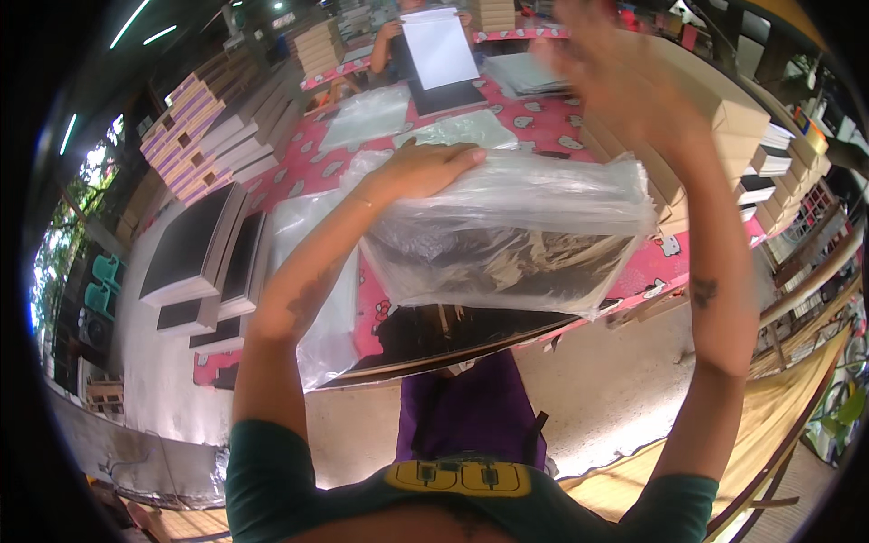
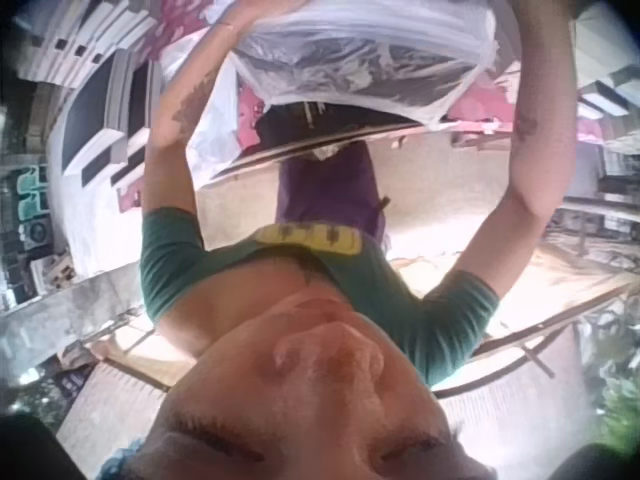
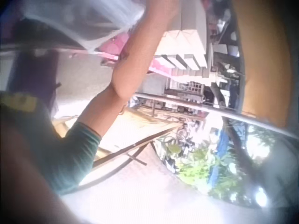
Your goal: The person places black folders into plastic sleeves by hand on a table, then stacks the sleeved folders.
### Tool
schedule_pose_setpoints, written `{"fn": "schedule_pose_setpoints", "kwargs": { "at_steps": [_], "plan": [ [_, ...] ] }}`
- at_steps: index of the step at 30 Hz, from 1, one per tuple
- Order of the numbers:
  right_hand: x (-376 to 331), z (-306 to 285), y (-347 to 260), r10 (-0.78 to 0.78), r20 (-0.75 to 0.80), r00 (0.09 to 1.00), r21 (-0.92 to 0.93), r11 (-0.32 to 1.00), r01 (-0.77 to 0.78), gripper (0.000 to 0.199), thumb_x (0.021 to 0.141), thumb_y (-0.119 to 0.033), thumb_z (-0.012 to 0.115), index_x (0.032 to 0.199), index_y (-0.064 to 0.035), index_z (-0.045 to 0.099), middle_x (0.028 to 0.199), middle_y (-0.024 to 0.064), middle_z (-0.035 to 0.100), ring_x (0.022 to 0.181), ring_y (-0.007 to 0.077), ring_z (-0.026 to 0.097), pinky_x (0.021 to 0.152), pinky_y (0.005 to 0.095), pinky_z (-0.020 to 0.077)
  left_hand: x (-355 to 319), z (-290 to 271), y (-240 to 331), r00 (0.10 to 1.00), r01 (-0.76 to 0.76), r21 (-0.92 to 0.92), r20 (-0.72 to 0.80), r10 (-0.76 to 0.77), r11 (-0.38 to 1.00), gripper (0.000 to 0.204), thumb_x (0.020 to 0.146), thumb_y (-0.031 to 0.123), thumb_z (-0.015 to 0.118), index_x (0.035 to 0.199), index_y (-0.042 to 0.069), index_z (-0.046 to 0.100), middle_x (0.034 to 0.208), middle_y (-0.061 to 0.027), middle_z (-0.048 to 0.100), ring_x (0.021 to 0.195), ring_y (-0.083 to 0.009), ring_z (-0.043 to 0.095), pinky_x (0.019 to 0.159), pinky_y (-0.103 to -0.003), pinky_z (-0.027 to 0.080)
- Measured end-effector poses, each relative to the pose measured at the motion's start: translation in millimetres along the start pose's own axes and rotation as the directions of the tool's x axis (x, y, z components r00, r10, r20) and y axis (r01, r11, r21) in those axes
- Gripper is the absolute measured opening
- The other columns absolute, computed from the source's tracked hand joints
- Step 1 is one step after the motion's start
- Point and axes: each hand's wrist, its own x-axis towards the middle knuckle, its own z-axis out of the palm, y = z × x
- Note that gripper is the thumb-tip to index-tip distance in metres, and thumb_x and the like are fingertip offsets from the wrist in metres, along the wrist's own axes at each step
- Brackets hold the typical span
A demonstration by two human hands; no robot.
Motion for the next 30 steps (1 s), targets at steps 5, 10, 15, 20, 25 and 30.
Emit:
{"fn": "schedule_pose_setpoints", "kwargs": {
  "at_steps": [5, 10, 15, 20, 25, 30],
  "plan": [
    [-49, 22, -32, 0.177, 0.473, 0.863, 0.021, 0.977, -0.212, 0.074, 0.09, -0.064, 0.032, 0.142, -0.0112, 0.033, 0.146, 0.014, 0.032, 0.133, 0.0341, 0.034, 0.108, 0.046, 0.0296, -1, -2, 8, 0.999, -0.03, -0.069, -0.035, 0.027, 0.997, 0.063, 0.095, 0.059, 0.017, 0.135, 0.021, 0.048, 0.133, -0.0075, 0.053, 0.125, -0.0317, 0.046, 0.11, -0.054, 0.019],
    [-58, 23, -49, 0.046, 0.798, 0.601, 0.36, 0.763, -0.537, 0.069, 0.093, -0.059, 0.032, 0.14, -0.0087, 0.039, 0.144, 0.0171, 0.036, 0.134, 0.0341, 0.033, 0.11, 0.0405, 0.0255, 4, 6, -8, 0.999, -0.03, -0.131, 0.015, 0.032, 0.991, 0.066, 0.094, 0.062, 0.018, 0.14, 0.019, 0.039, 0.141, -0.0117, 0.043, 0.13, -0.032, 0.039, 0.11, -0.051, 0.023],
    [-169, 8, 98, 0.359, 0.598, 0.716, 0.763, 0.017, -0.646, 0.07, 0.098, -0.052, 0.025, 0.144, -0.0002, 0.026, 0.14, 0.0191, 0.042, 0.127, 0.0299, 0.046, 0.107, 0.0384, 0.034, -37, -28, -33, 0.879, -0.243, -0.894, -0.367, -0.304, 0.377, 0.082, 0.09, 0.068, 0.025, 0.147, 0.009, 0.022, 0.149, -0.0138, 0.03, 0.137, -0.0269, 0.029, 0.109, -0.047, 0.028],
    [-204, 62, -76, 0.73, 0.654, 0.195, 0.71, -0.504, -0.492, 0.079, 0.095, -0.061, 0.029, 0.149, -0.0062, 0.01, 0.154, 0.0098, 0.013, 0.142, 0.0233, 0.008, 0.115, 0.0359, 0.012, -61, 136, -175, 0.876, -0.386, -0.884, -0.262, -0.404, -0.263, 0.088, 0.089, 0.068, 0.032, 0.146, 0.002, 0.021, 0.148, -0.0159, 0.03, 0.136, -0.0287, 0.03, 0.11, -0.043, 0.027],
    [-228, 62, -73, 0.57, 0.772, 0.28, 0.635, -0.674, -0.377, 0.081, 0.092, -0.065, 0.03, 0.148, -0.0065, 0.018, 0.152, 0.0102, 0.021, 0.139, 0.0257, 0.019, 0.113, 0.0367, 0.0174, -59, 164, -137, 0.925, -0.283, -0.856, -0.124, -0.359, -0.432, 0.09, 0.088, 0.068, 0.036, 0.146, 0.001, 0.022, 0.148, -0.0156, 0.031, 0.135, -0.0296, 0.031, 0.111, -0.042, 0.025],
    [-286, 77, -88, 0.57, 0.67, 0.476, 0.705, -0.287, -0.648, 0.071, 0.093, -0.049, 0.046, 0.141, 0.0008, 0.028, 0.141, 0.0162, 0.038, 0.13, 0.0281, 0.035, 0.108, 0.0375, 0.0266, -84, 52, -122, 0.92, -0.329, -0.924, -0.267, -0.287, -0.194, 0.092, 0.087, 0.068, 0.04, 0.145, 0.0, 0.022, 0.147, -0.0153, 0.032, 0.135, -0.0304, 0.031, 0.112, -0.042, 0.022]
  ]
}}
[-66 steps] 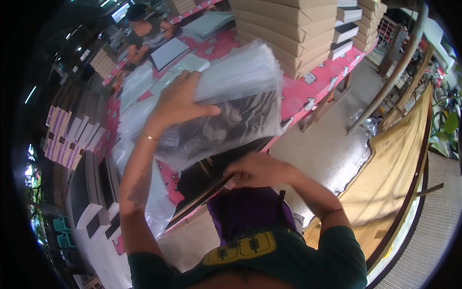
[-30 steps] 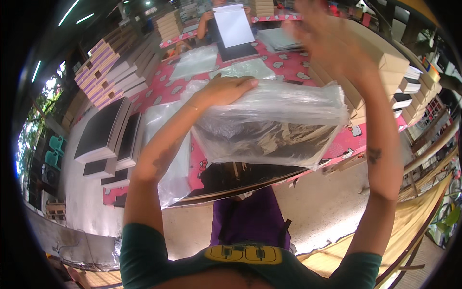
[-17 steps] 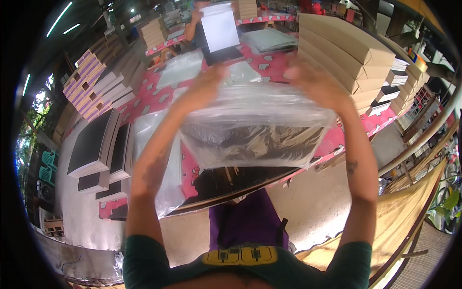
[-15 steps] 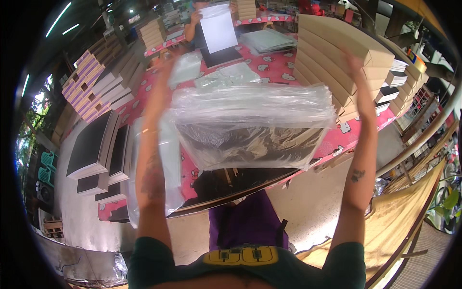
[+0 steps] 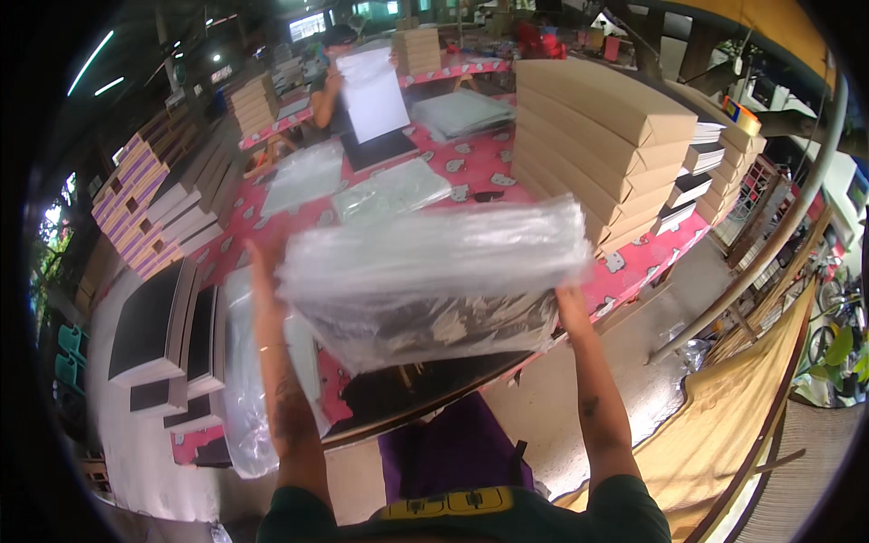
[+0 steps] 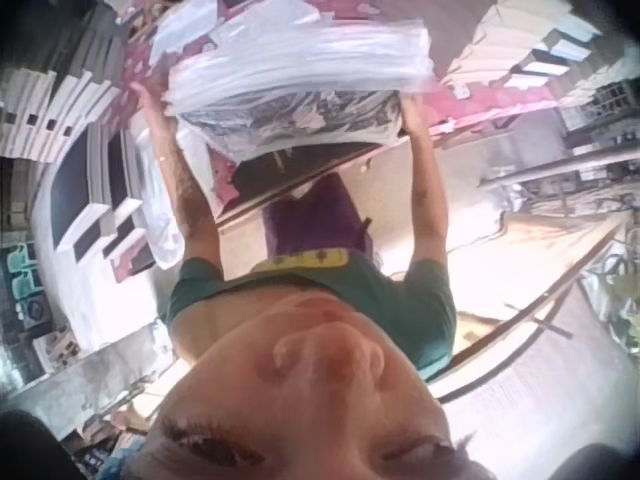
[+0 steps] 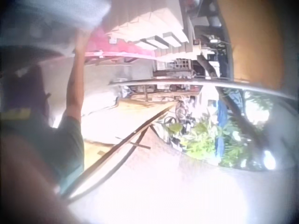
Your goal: The person places black folders into plastic sleeves by hand on a table, then stacks the sleeved folders.
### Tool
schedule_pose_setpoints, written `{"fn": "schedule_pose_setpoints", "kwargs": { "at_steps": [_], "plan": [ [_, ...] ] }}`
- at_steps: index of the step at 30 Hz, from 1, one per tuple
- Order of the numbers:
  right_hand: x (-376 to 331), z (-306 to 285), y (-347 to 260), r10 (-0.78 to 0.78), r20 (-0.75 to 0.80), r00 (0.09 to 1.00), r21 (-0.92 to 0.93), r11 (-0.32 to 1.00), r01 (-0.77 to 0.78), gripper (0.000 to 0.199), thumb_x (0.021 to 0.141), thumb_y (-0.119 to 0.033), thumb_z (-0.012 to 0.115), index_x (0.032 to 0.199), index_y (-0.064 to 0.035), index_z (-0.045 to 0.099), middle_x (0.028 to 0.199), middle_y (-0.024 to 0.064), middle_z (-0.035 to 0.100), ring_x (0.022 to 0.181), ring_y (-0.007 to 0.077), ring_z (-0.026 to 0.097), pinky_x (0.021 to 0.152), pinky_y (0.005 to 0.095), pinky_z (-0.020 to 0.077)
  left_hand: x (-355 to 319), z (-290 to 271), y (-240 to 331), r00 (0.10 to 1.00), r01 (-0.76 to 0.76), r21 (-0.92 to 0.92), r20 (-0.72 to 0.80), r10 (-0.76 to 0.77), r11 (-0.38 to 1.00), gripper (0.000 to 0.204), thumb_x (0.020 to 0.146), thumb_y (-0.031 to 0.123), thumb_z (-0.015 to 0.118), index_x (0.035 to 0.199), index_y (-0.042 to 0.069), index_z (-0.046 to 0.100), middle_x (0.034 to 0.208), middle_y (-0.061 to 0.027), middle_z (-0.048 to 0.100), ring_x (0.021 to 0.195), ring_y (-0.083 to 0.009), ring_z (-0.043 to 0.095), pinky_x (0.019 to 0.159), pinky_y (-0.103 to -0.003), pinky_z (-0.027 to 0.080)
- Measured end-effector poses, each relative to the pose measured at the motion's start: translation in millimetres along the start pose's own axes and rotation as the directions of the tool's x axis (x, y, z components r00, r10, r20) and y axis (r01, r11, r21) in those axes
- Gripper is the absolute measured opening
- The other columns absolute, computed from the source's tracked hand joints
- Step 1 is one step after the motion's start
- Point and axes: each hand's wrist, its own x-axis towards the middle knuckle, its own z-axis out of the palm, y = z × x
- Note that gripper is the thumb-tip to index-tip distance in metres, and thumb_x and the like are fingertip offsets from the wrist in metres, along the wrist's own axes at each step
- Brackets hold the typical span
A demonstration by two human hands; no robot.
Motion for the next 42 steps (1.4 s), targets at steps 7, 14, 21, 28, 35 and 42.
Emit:
{"fn": "schedule_pose_setpoints", "kwargs": {
  "at_steps": [7, 14, 21, 28, 35, 42],
  "plan": [
    [-7, -1, -2, -0.018, -0.061, 0.998, -0.068, 0.998, 0.013, 0.073, 0.088, -0.041, 0.061, 0.138, 0.0032, 0.032, 0.134, 0.0158, 0.044, 0.125, 0.0259, 0.04, 0.104, 0.0367, 0.0311, -14, 157, 7, 0.826, -0.564, 0.801, 0.55, -0.126, -0.2, 0.108, 0.059, 0.057, 0.077, 0.136, -0.004, 0.033, 0.132, -0.027, 0.041, 0.127, -0.0396, 0.038, 0.107, -0.046, 0.028],
    [-38, 25, 5, -0.115, -0.03, 0.993, 0.085, 0.989, 0.117, 0.09, 0.073, -0.048, 0.076, 0.135, 0.0031, 0.035, 0.128, 0.0129, 0.048, 0.119, 0.0225, 0.044, 0.1, 0.0369, 0.0349, -1, 163, 22, 0.834, -0.525, 0.82, 0.441, -0.331, -0.229, 0.086, 0.06, 0.055, 0.077, 0.113, -0.006, 0.047, 0.105, -0.0252, 0.053, 0.104, -0.041, 0.054, 0.088, -0.045, 0.043],
    [-22, 23, -20, -0.488, -0.222, 0.844, -0.29, 0.86, 0.421, 0.086, 0.063, -0.058, 0.078, 0.117, 0.0025, 0.049, 0.099, 0.0136, 0.061, 0.094, 0.0273, 0.06, 0.081, 0.0396, 0.0465, -22, 168, 45, 0.832, -0.554, 0.799, 0.521, -0.191, -0.235, 0.084, 0.059, 0.053, 0.079, 0.109, -0.008, 0.05, 0.084, -0.0241, 0.062, 0.075, -0.0392, 0.063, 0.069, -0.042, 0.051],
    [68, 22, -396, -0.876, 0.373, 0.304, -0.716, -0.064, 0.695, 0.093, 0.045, -0.06, 0.083, 0.113, -0.0011, 0.057, 0.101, 0.0156, 0.06, 0.093, 0.0315, 0.058, 0.079, 0.0343, 0.0445, -67, 151, 81, 0.735, -0.501, 0.857, 0.345, 0.584, 0.124, 0.071, 0.061, 0.037, 0.085, 0.109, -0.004, 0.053, 0.087, -0.0112, 0.063, 0.078, -0.0248, 0.061, 0.074, -0.035, 0.048],
    [120, -16, -245, -0.746, 0.159, 0.647, -0.549, 0.477, 0.686, 0.094, 0.083, -0.058, 0.057, 0.146, -0.001, 0.016, 0.15, 0.0168, 0.024, 0.14, 0.0282, 0.019, 0.113, 0.0375, 0.0164, -13, 195, 44, 0.562, -0.708, 0.407, -0.172, 0.809, 0.578, 0.061, 0.073, 0.022, 0.08, 0.118, -0.004, 0.049, 0.11, -0.008, 0.056, 0.093, -0.0178, 0.054, 0.085, -0.031, 0.044],
    [87, -21, -257, -0.292, -0.147, 0.945, 0.112, 0.944, 0.309, 0.087, 0.079, -0.053, 0.067, 0.134, 0.0076, 0.039, 0.133, 0.0186, 0.045, 0.123, 0.0248, 0.042, 0.104, 0.0349, 0.03, 38, 271, 27, 0.824, -0.562, -0.014, -0.102, 0.558, 0.827, 0.059, 0.079, 0.02, 0.073, 0.126, -0.003, 0.047, 0.121, -0.0112, 0.053, 0.106, -0.0184, 0.052, 0.091, -0.032, 0.042]
  ]
}}
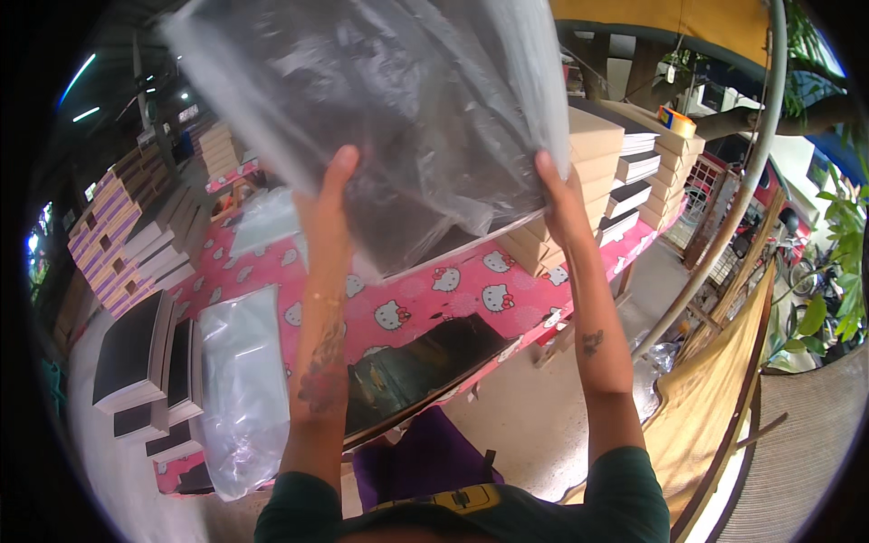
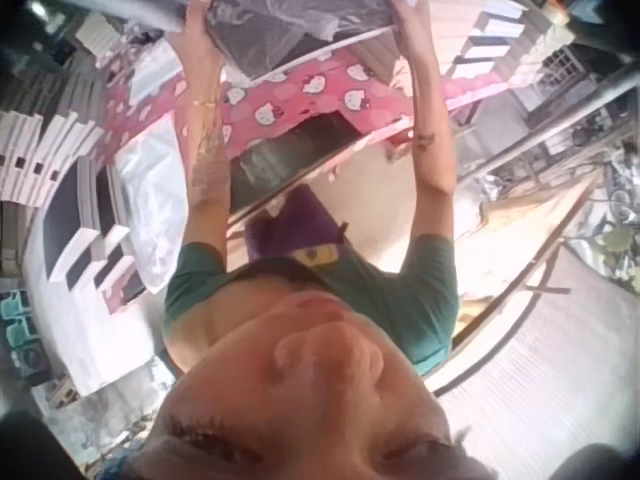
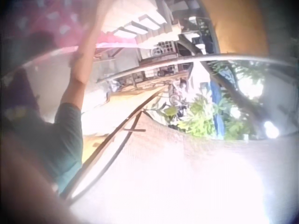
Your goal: The person places black folders into plastic sleeves by hand on a table, then stacks the sleeved folders.
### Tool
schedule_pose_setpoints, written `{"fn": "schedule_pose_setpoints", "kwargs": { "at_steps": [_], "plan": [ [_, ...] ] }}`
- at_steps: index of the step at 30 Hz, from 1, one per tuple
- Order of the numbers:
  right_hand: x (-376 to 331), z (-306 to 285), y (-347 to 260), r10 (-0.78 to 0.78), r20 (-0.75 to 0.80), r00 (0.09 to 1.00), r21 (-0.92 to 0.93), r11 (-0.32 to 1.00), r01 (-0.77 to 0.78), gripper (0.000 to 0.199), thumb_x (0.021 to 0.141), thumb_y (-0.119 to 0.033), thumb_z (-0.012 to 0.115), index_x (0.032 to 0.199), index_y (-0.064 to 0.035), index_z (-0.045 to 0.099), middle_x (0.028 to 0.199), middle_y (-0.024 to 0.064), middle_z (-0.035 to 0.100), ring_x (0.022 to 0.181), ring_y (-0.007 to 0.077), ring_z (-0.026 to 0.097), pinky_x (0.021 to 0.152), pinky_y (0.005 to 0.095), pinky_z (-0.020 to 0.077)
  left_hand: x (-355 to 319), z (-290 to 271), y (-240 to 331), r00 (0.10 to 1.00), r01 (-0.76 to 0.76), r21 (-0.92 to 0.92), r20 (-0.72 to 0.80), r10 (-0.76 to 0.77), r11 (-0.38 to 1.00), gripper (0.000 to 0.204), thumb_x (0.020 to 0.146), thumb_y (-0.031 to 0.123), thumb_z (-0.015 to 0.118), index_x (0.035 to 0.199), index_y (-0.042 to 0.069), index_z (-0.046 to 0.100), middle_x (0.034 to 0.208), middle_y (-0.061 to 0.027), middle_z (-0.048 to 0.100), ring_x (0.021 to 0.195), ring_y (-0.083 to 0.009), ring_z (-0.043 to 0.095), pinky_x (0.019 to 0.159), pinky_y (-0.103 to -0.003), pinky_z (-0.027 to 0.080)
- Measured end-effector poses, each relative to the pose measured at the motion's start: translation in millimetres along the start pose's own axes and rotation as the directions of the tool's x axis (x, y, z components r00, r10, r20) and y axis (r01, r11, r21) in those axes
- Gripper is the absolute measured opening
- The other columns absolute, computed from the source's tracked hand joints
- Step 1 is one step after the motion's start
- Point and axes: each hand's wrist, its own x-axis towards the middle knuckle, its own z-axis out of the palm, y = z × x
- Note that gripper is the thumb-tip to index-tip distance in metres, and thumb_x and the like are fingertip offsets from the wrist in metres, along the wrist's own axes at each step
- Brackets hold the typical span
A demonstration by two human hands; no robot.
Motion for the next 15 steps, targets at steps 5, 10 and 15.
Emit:
{"fn": "schedule_pose_setpoints", "kwargs": {
  "at_steps": [5, 10, 15],
  "plan": [
    [29, -44, -56, 0.066, -0.248, 0.967, -0.198, 0.973, -0.117, 0.093, 0.069, -0.061, 0.072, 0.119, 0.0155, 0.051, 0.113, 0.0199, 0.059, 0.103, 0.0238, 0.059, 0.093, 0.0303, 0.0417, 56, 64, -56, 0.923, 0.371, 0.004, 0.112, -0.369, 0.929, 0.054, 0.076, 0.033, 0.076, 0.112, -0.003, 0.059, 0.106, -0.0079, 0.062, 0.096, -0.0149, 0.057, 0.086, -0.028, 0.042],
    [116, -107, -97, 0.172, -0.245, 0.954, -0.39, 0.884, -0.259, 0.091, 0.069, -0.068, 0.067, 0.116, 0.0081, 0.055, 0.103, 0.0146, 0.06, 0.091, 0.024, 0.059, 0.076, 0.0333, 0.0464, 142, 141, -117, 0.745, 0.518, 0.035, 0.474, -0.47, 0.855, 0.061, 0.081, 0.044, 0.067, 0.124, 0.003, 0.054, 0.121, -0.0108, 0.057, 0.111, -0.0207, 0.053, 0.096, -0.034, 0.04],
    [152, -153, -106, 0.34, -0.308, 0.889, -0.385, 0.81, -0.443, 0.062, 0.077, -0.062, 0.064, 0.106, -0.0081, 0.057, 0.089, 0.0046, 0.054, 0.075, 0.0154, 0.052, 0.058, 0.0282, 0.0439, 134, 192, -129, 0.729, 0.452, 0.319, 0.405, -0.551, 0.833, 0.085, 0.078, 0.062, 0.058, 0.139, 0.007, 0.039, 0.143, -0.0164, 0.036, 0.129, -0.0284, 0.037, 0.106, -0.045, 0.029]
  ]
}}
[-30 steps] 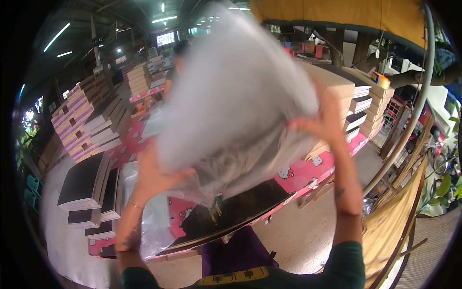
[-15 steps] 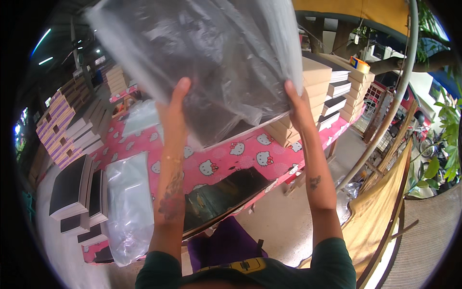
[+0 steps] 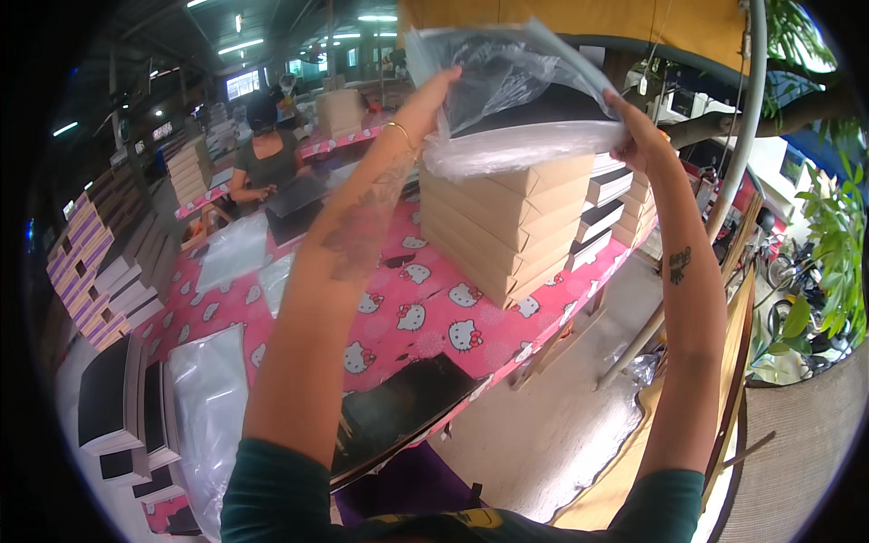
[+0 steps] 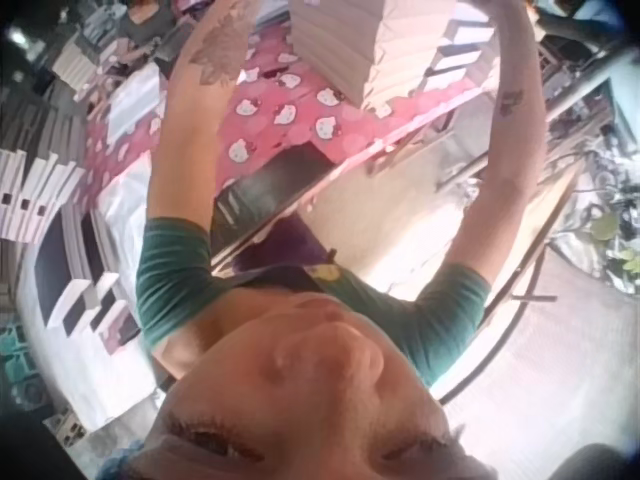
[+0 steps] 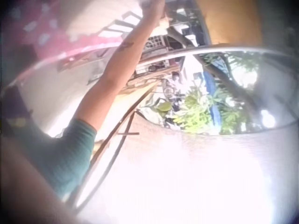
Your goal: The person places black folders into plastic sleeves by hand on a table, then stacks the sleeved folders.
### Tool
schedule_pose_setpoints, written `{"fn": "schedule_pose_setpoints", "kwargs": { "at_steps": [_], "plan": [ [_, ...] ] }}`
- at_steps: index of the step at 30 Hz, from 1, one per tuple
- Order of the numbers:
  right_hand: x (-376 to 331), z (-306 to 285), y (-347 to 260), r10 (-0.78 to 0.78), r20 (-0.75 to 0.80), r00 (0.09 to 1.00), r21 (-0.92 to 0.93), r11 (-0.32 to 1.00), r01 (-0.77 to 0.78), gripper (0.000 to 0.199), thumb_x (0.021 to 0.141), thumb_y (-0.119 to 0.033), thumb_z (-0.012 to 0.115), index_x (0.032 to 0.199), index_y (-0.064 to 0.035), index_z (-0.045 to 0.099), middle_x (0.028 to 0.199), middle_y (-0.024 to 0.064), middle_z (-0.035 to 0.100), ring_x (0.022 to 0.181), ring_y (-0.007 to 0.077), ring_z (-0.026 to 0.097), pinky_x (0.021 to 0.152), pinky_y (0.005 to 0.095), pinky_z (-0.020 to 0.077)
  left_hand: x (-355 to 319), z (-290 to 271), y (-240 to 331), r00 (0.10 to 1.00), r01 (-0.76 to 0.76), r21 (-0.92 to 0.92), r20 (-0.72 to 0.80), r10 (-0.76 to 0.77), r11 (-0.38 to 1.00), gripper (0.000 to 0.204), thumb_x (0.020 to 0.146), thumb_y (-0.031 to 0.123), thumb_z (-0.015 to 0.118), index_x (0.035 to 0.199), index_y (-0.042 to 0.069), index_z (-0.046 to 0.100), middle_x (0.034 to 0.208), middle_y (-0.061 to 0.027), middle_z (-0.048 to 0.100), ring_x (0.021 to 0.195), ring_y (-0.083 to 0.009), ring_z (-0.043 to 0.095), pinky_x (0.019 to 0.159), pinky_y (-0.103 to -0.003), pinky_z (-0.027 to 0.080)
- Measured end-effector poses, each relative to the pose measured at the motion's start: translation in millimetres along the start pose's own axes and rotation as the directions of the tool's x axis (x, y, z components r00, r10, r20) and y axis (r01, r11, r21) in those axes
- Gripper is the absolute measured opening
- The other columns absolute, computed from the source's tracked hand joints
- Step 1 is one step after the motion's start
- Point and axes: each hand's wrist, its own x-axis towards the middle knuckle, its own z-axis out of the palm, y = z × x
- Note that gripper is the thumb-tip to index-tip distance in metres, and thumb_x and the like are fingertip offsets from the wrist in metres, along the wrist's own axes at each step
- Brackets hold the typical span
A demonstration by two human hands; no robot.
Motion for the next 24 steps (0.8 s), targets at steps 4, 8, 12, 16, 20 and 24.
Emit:
{"fn": "schedule_pose_setpoints", "kwargs": {
  "at_steps": [4, 8, 12, 16, 20, 24],
  "plan": [
    [25, 2, 51, 0.243, -0.04, 0.969, 0.013, 0.97, -0.243, 0.043, 0.081, -0.054, 0.06, 0.1, -0.0172, 0.052, 0.083, 0.0003, 0.049, 0.069, 0.013, 0.046, 0.053, 0.0268, 0.0377, 53, -26, -56, 0.969, 0.191, 0.287, 0.099, -0.227, 0.939, 0.097, 0.075, 0.063, 0.058, 0.147, 0.008, 0.024, 0.152, -0.0188, 0.016, 0.138, -0.0295, 0.02, 0.108, -0.047, 0.022],
    [45, -31, 70, 0.33, -0.075, 0.941, -0.022, 0.943, -0.332, 0.043, 0.078, -0.057, 0.06, 0.095, -0.0183, 0.051, 0.074, -0.0024, 0.044, 0.067, 0.0103, 0.04, 0.052, 0.0256, 0.031, 34, 6, -71, 0.975, 0.219, 0.084, 0.027, -0.222, 0.972, 0.097, 0.073, 0.063, 0.062, 0.143, 0.004, 0.03, 0.147, -0.02, 0.027, 0.132, -0.0331, 0.032, 0.104, -0.049, 0.03],
    [15, -19, 82, 0.184, 0.113, 0.976, 0.095, 0.976, -0.195, 0.066, 0.073, -0.075, 0.055, 0.105, -0.0176, 0.051, 0.086, 0.0007, 0.052, 0.076, 0.0127, 0.047, 0.058, 0.0269, 0.0345, -2, -19, -86, 0.987, 0.121, -0.308, 0.135, -0.083, 0.943, 0.093, 0.073, 0.064, 0.065, 0.139, 0.004, 0.037, 0.138, -0.0209, 0.042, 0.118, -0.0368, 0.048, 0.091, -0.051, 0.043],
    [-35, 0, 92, 0.19, 0.024, 0.982, 0.318, 0.929, -0.188, 0.074, 0.072, -0.076, 0.055, 0.116, -0.0161, 0.05, 0.104, 0.0046, 0.054, 0.089, 0.018, 0.051, 0.065, 0.033, 0.0411, -31, -23, -83, 0.875, 0.437, -0.412, 0.399, -0.273, 0.799, 0.082, 0.076, 0.057, 0.067, 0.134, 0.004, 0.04, 0.129, -0.0224, 0.046, 0.109, -0.0372, 0.055, 0.074, -0.047, 0.054],
    [-15, 16, 94, 0.107, 0.018, 0.994, 0.393, 0.913, -0.105, 0.074, 0.071, -0.07, 0.061, 0.117, -0.0131, 0.049, 0.105, 0.0101, 0.053, 0.09, 0.0219, 0.051, 0.07, 0.0389, 0.0459, -36, 0, -79, 0.927, 0.344, -0.406, 0.289, -0.238, 0.847, 0.065, 0.081, 0.048, 0.064, 0.125, 0.005, 0.042, 0.117, -0.0195, 0.052, 0.1, -0.0358, 0.059, 0.059, -0.042, 0.058],
    [30, 15, 92, 0.111, -0.078, 0.991, 0.497, 0.866, -0.058, 0.063, 0.071, -0.053, 0.067, 0.114, -0.0107, 0.047, 0.102, 0.0127, 0.05, 0.087, 0.0228, 0.051, 0.064, 0.0346, 0.0501, -19, 24, -86, 0.967, 0.236, -0.497, 0.204, -0.152, 0.835, 0.054, 0.082, 0.042, 0.062, 0.118, 0.006, 0.044, 0.11, -0.0164, 0.053, 0.094, -0.033, 0.06, 0.059, -0.042, 0.058]
  ]
}}
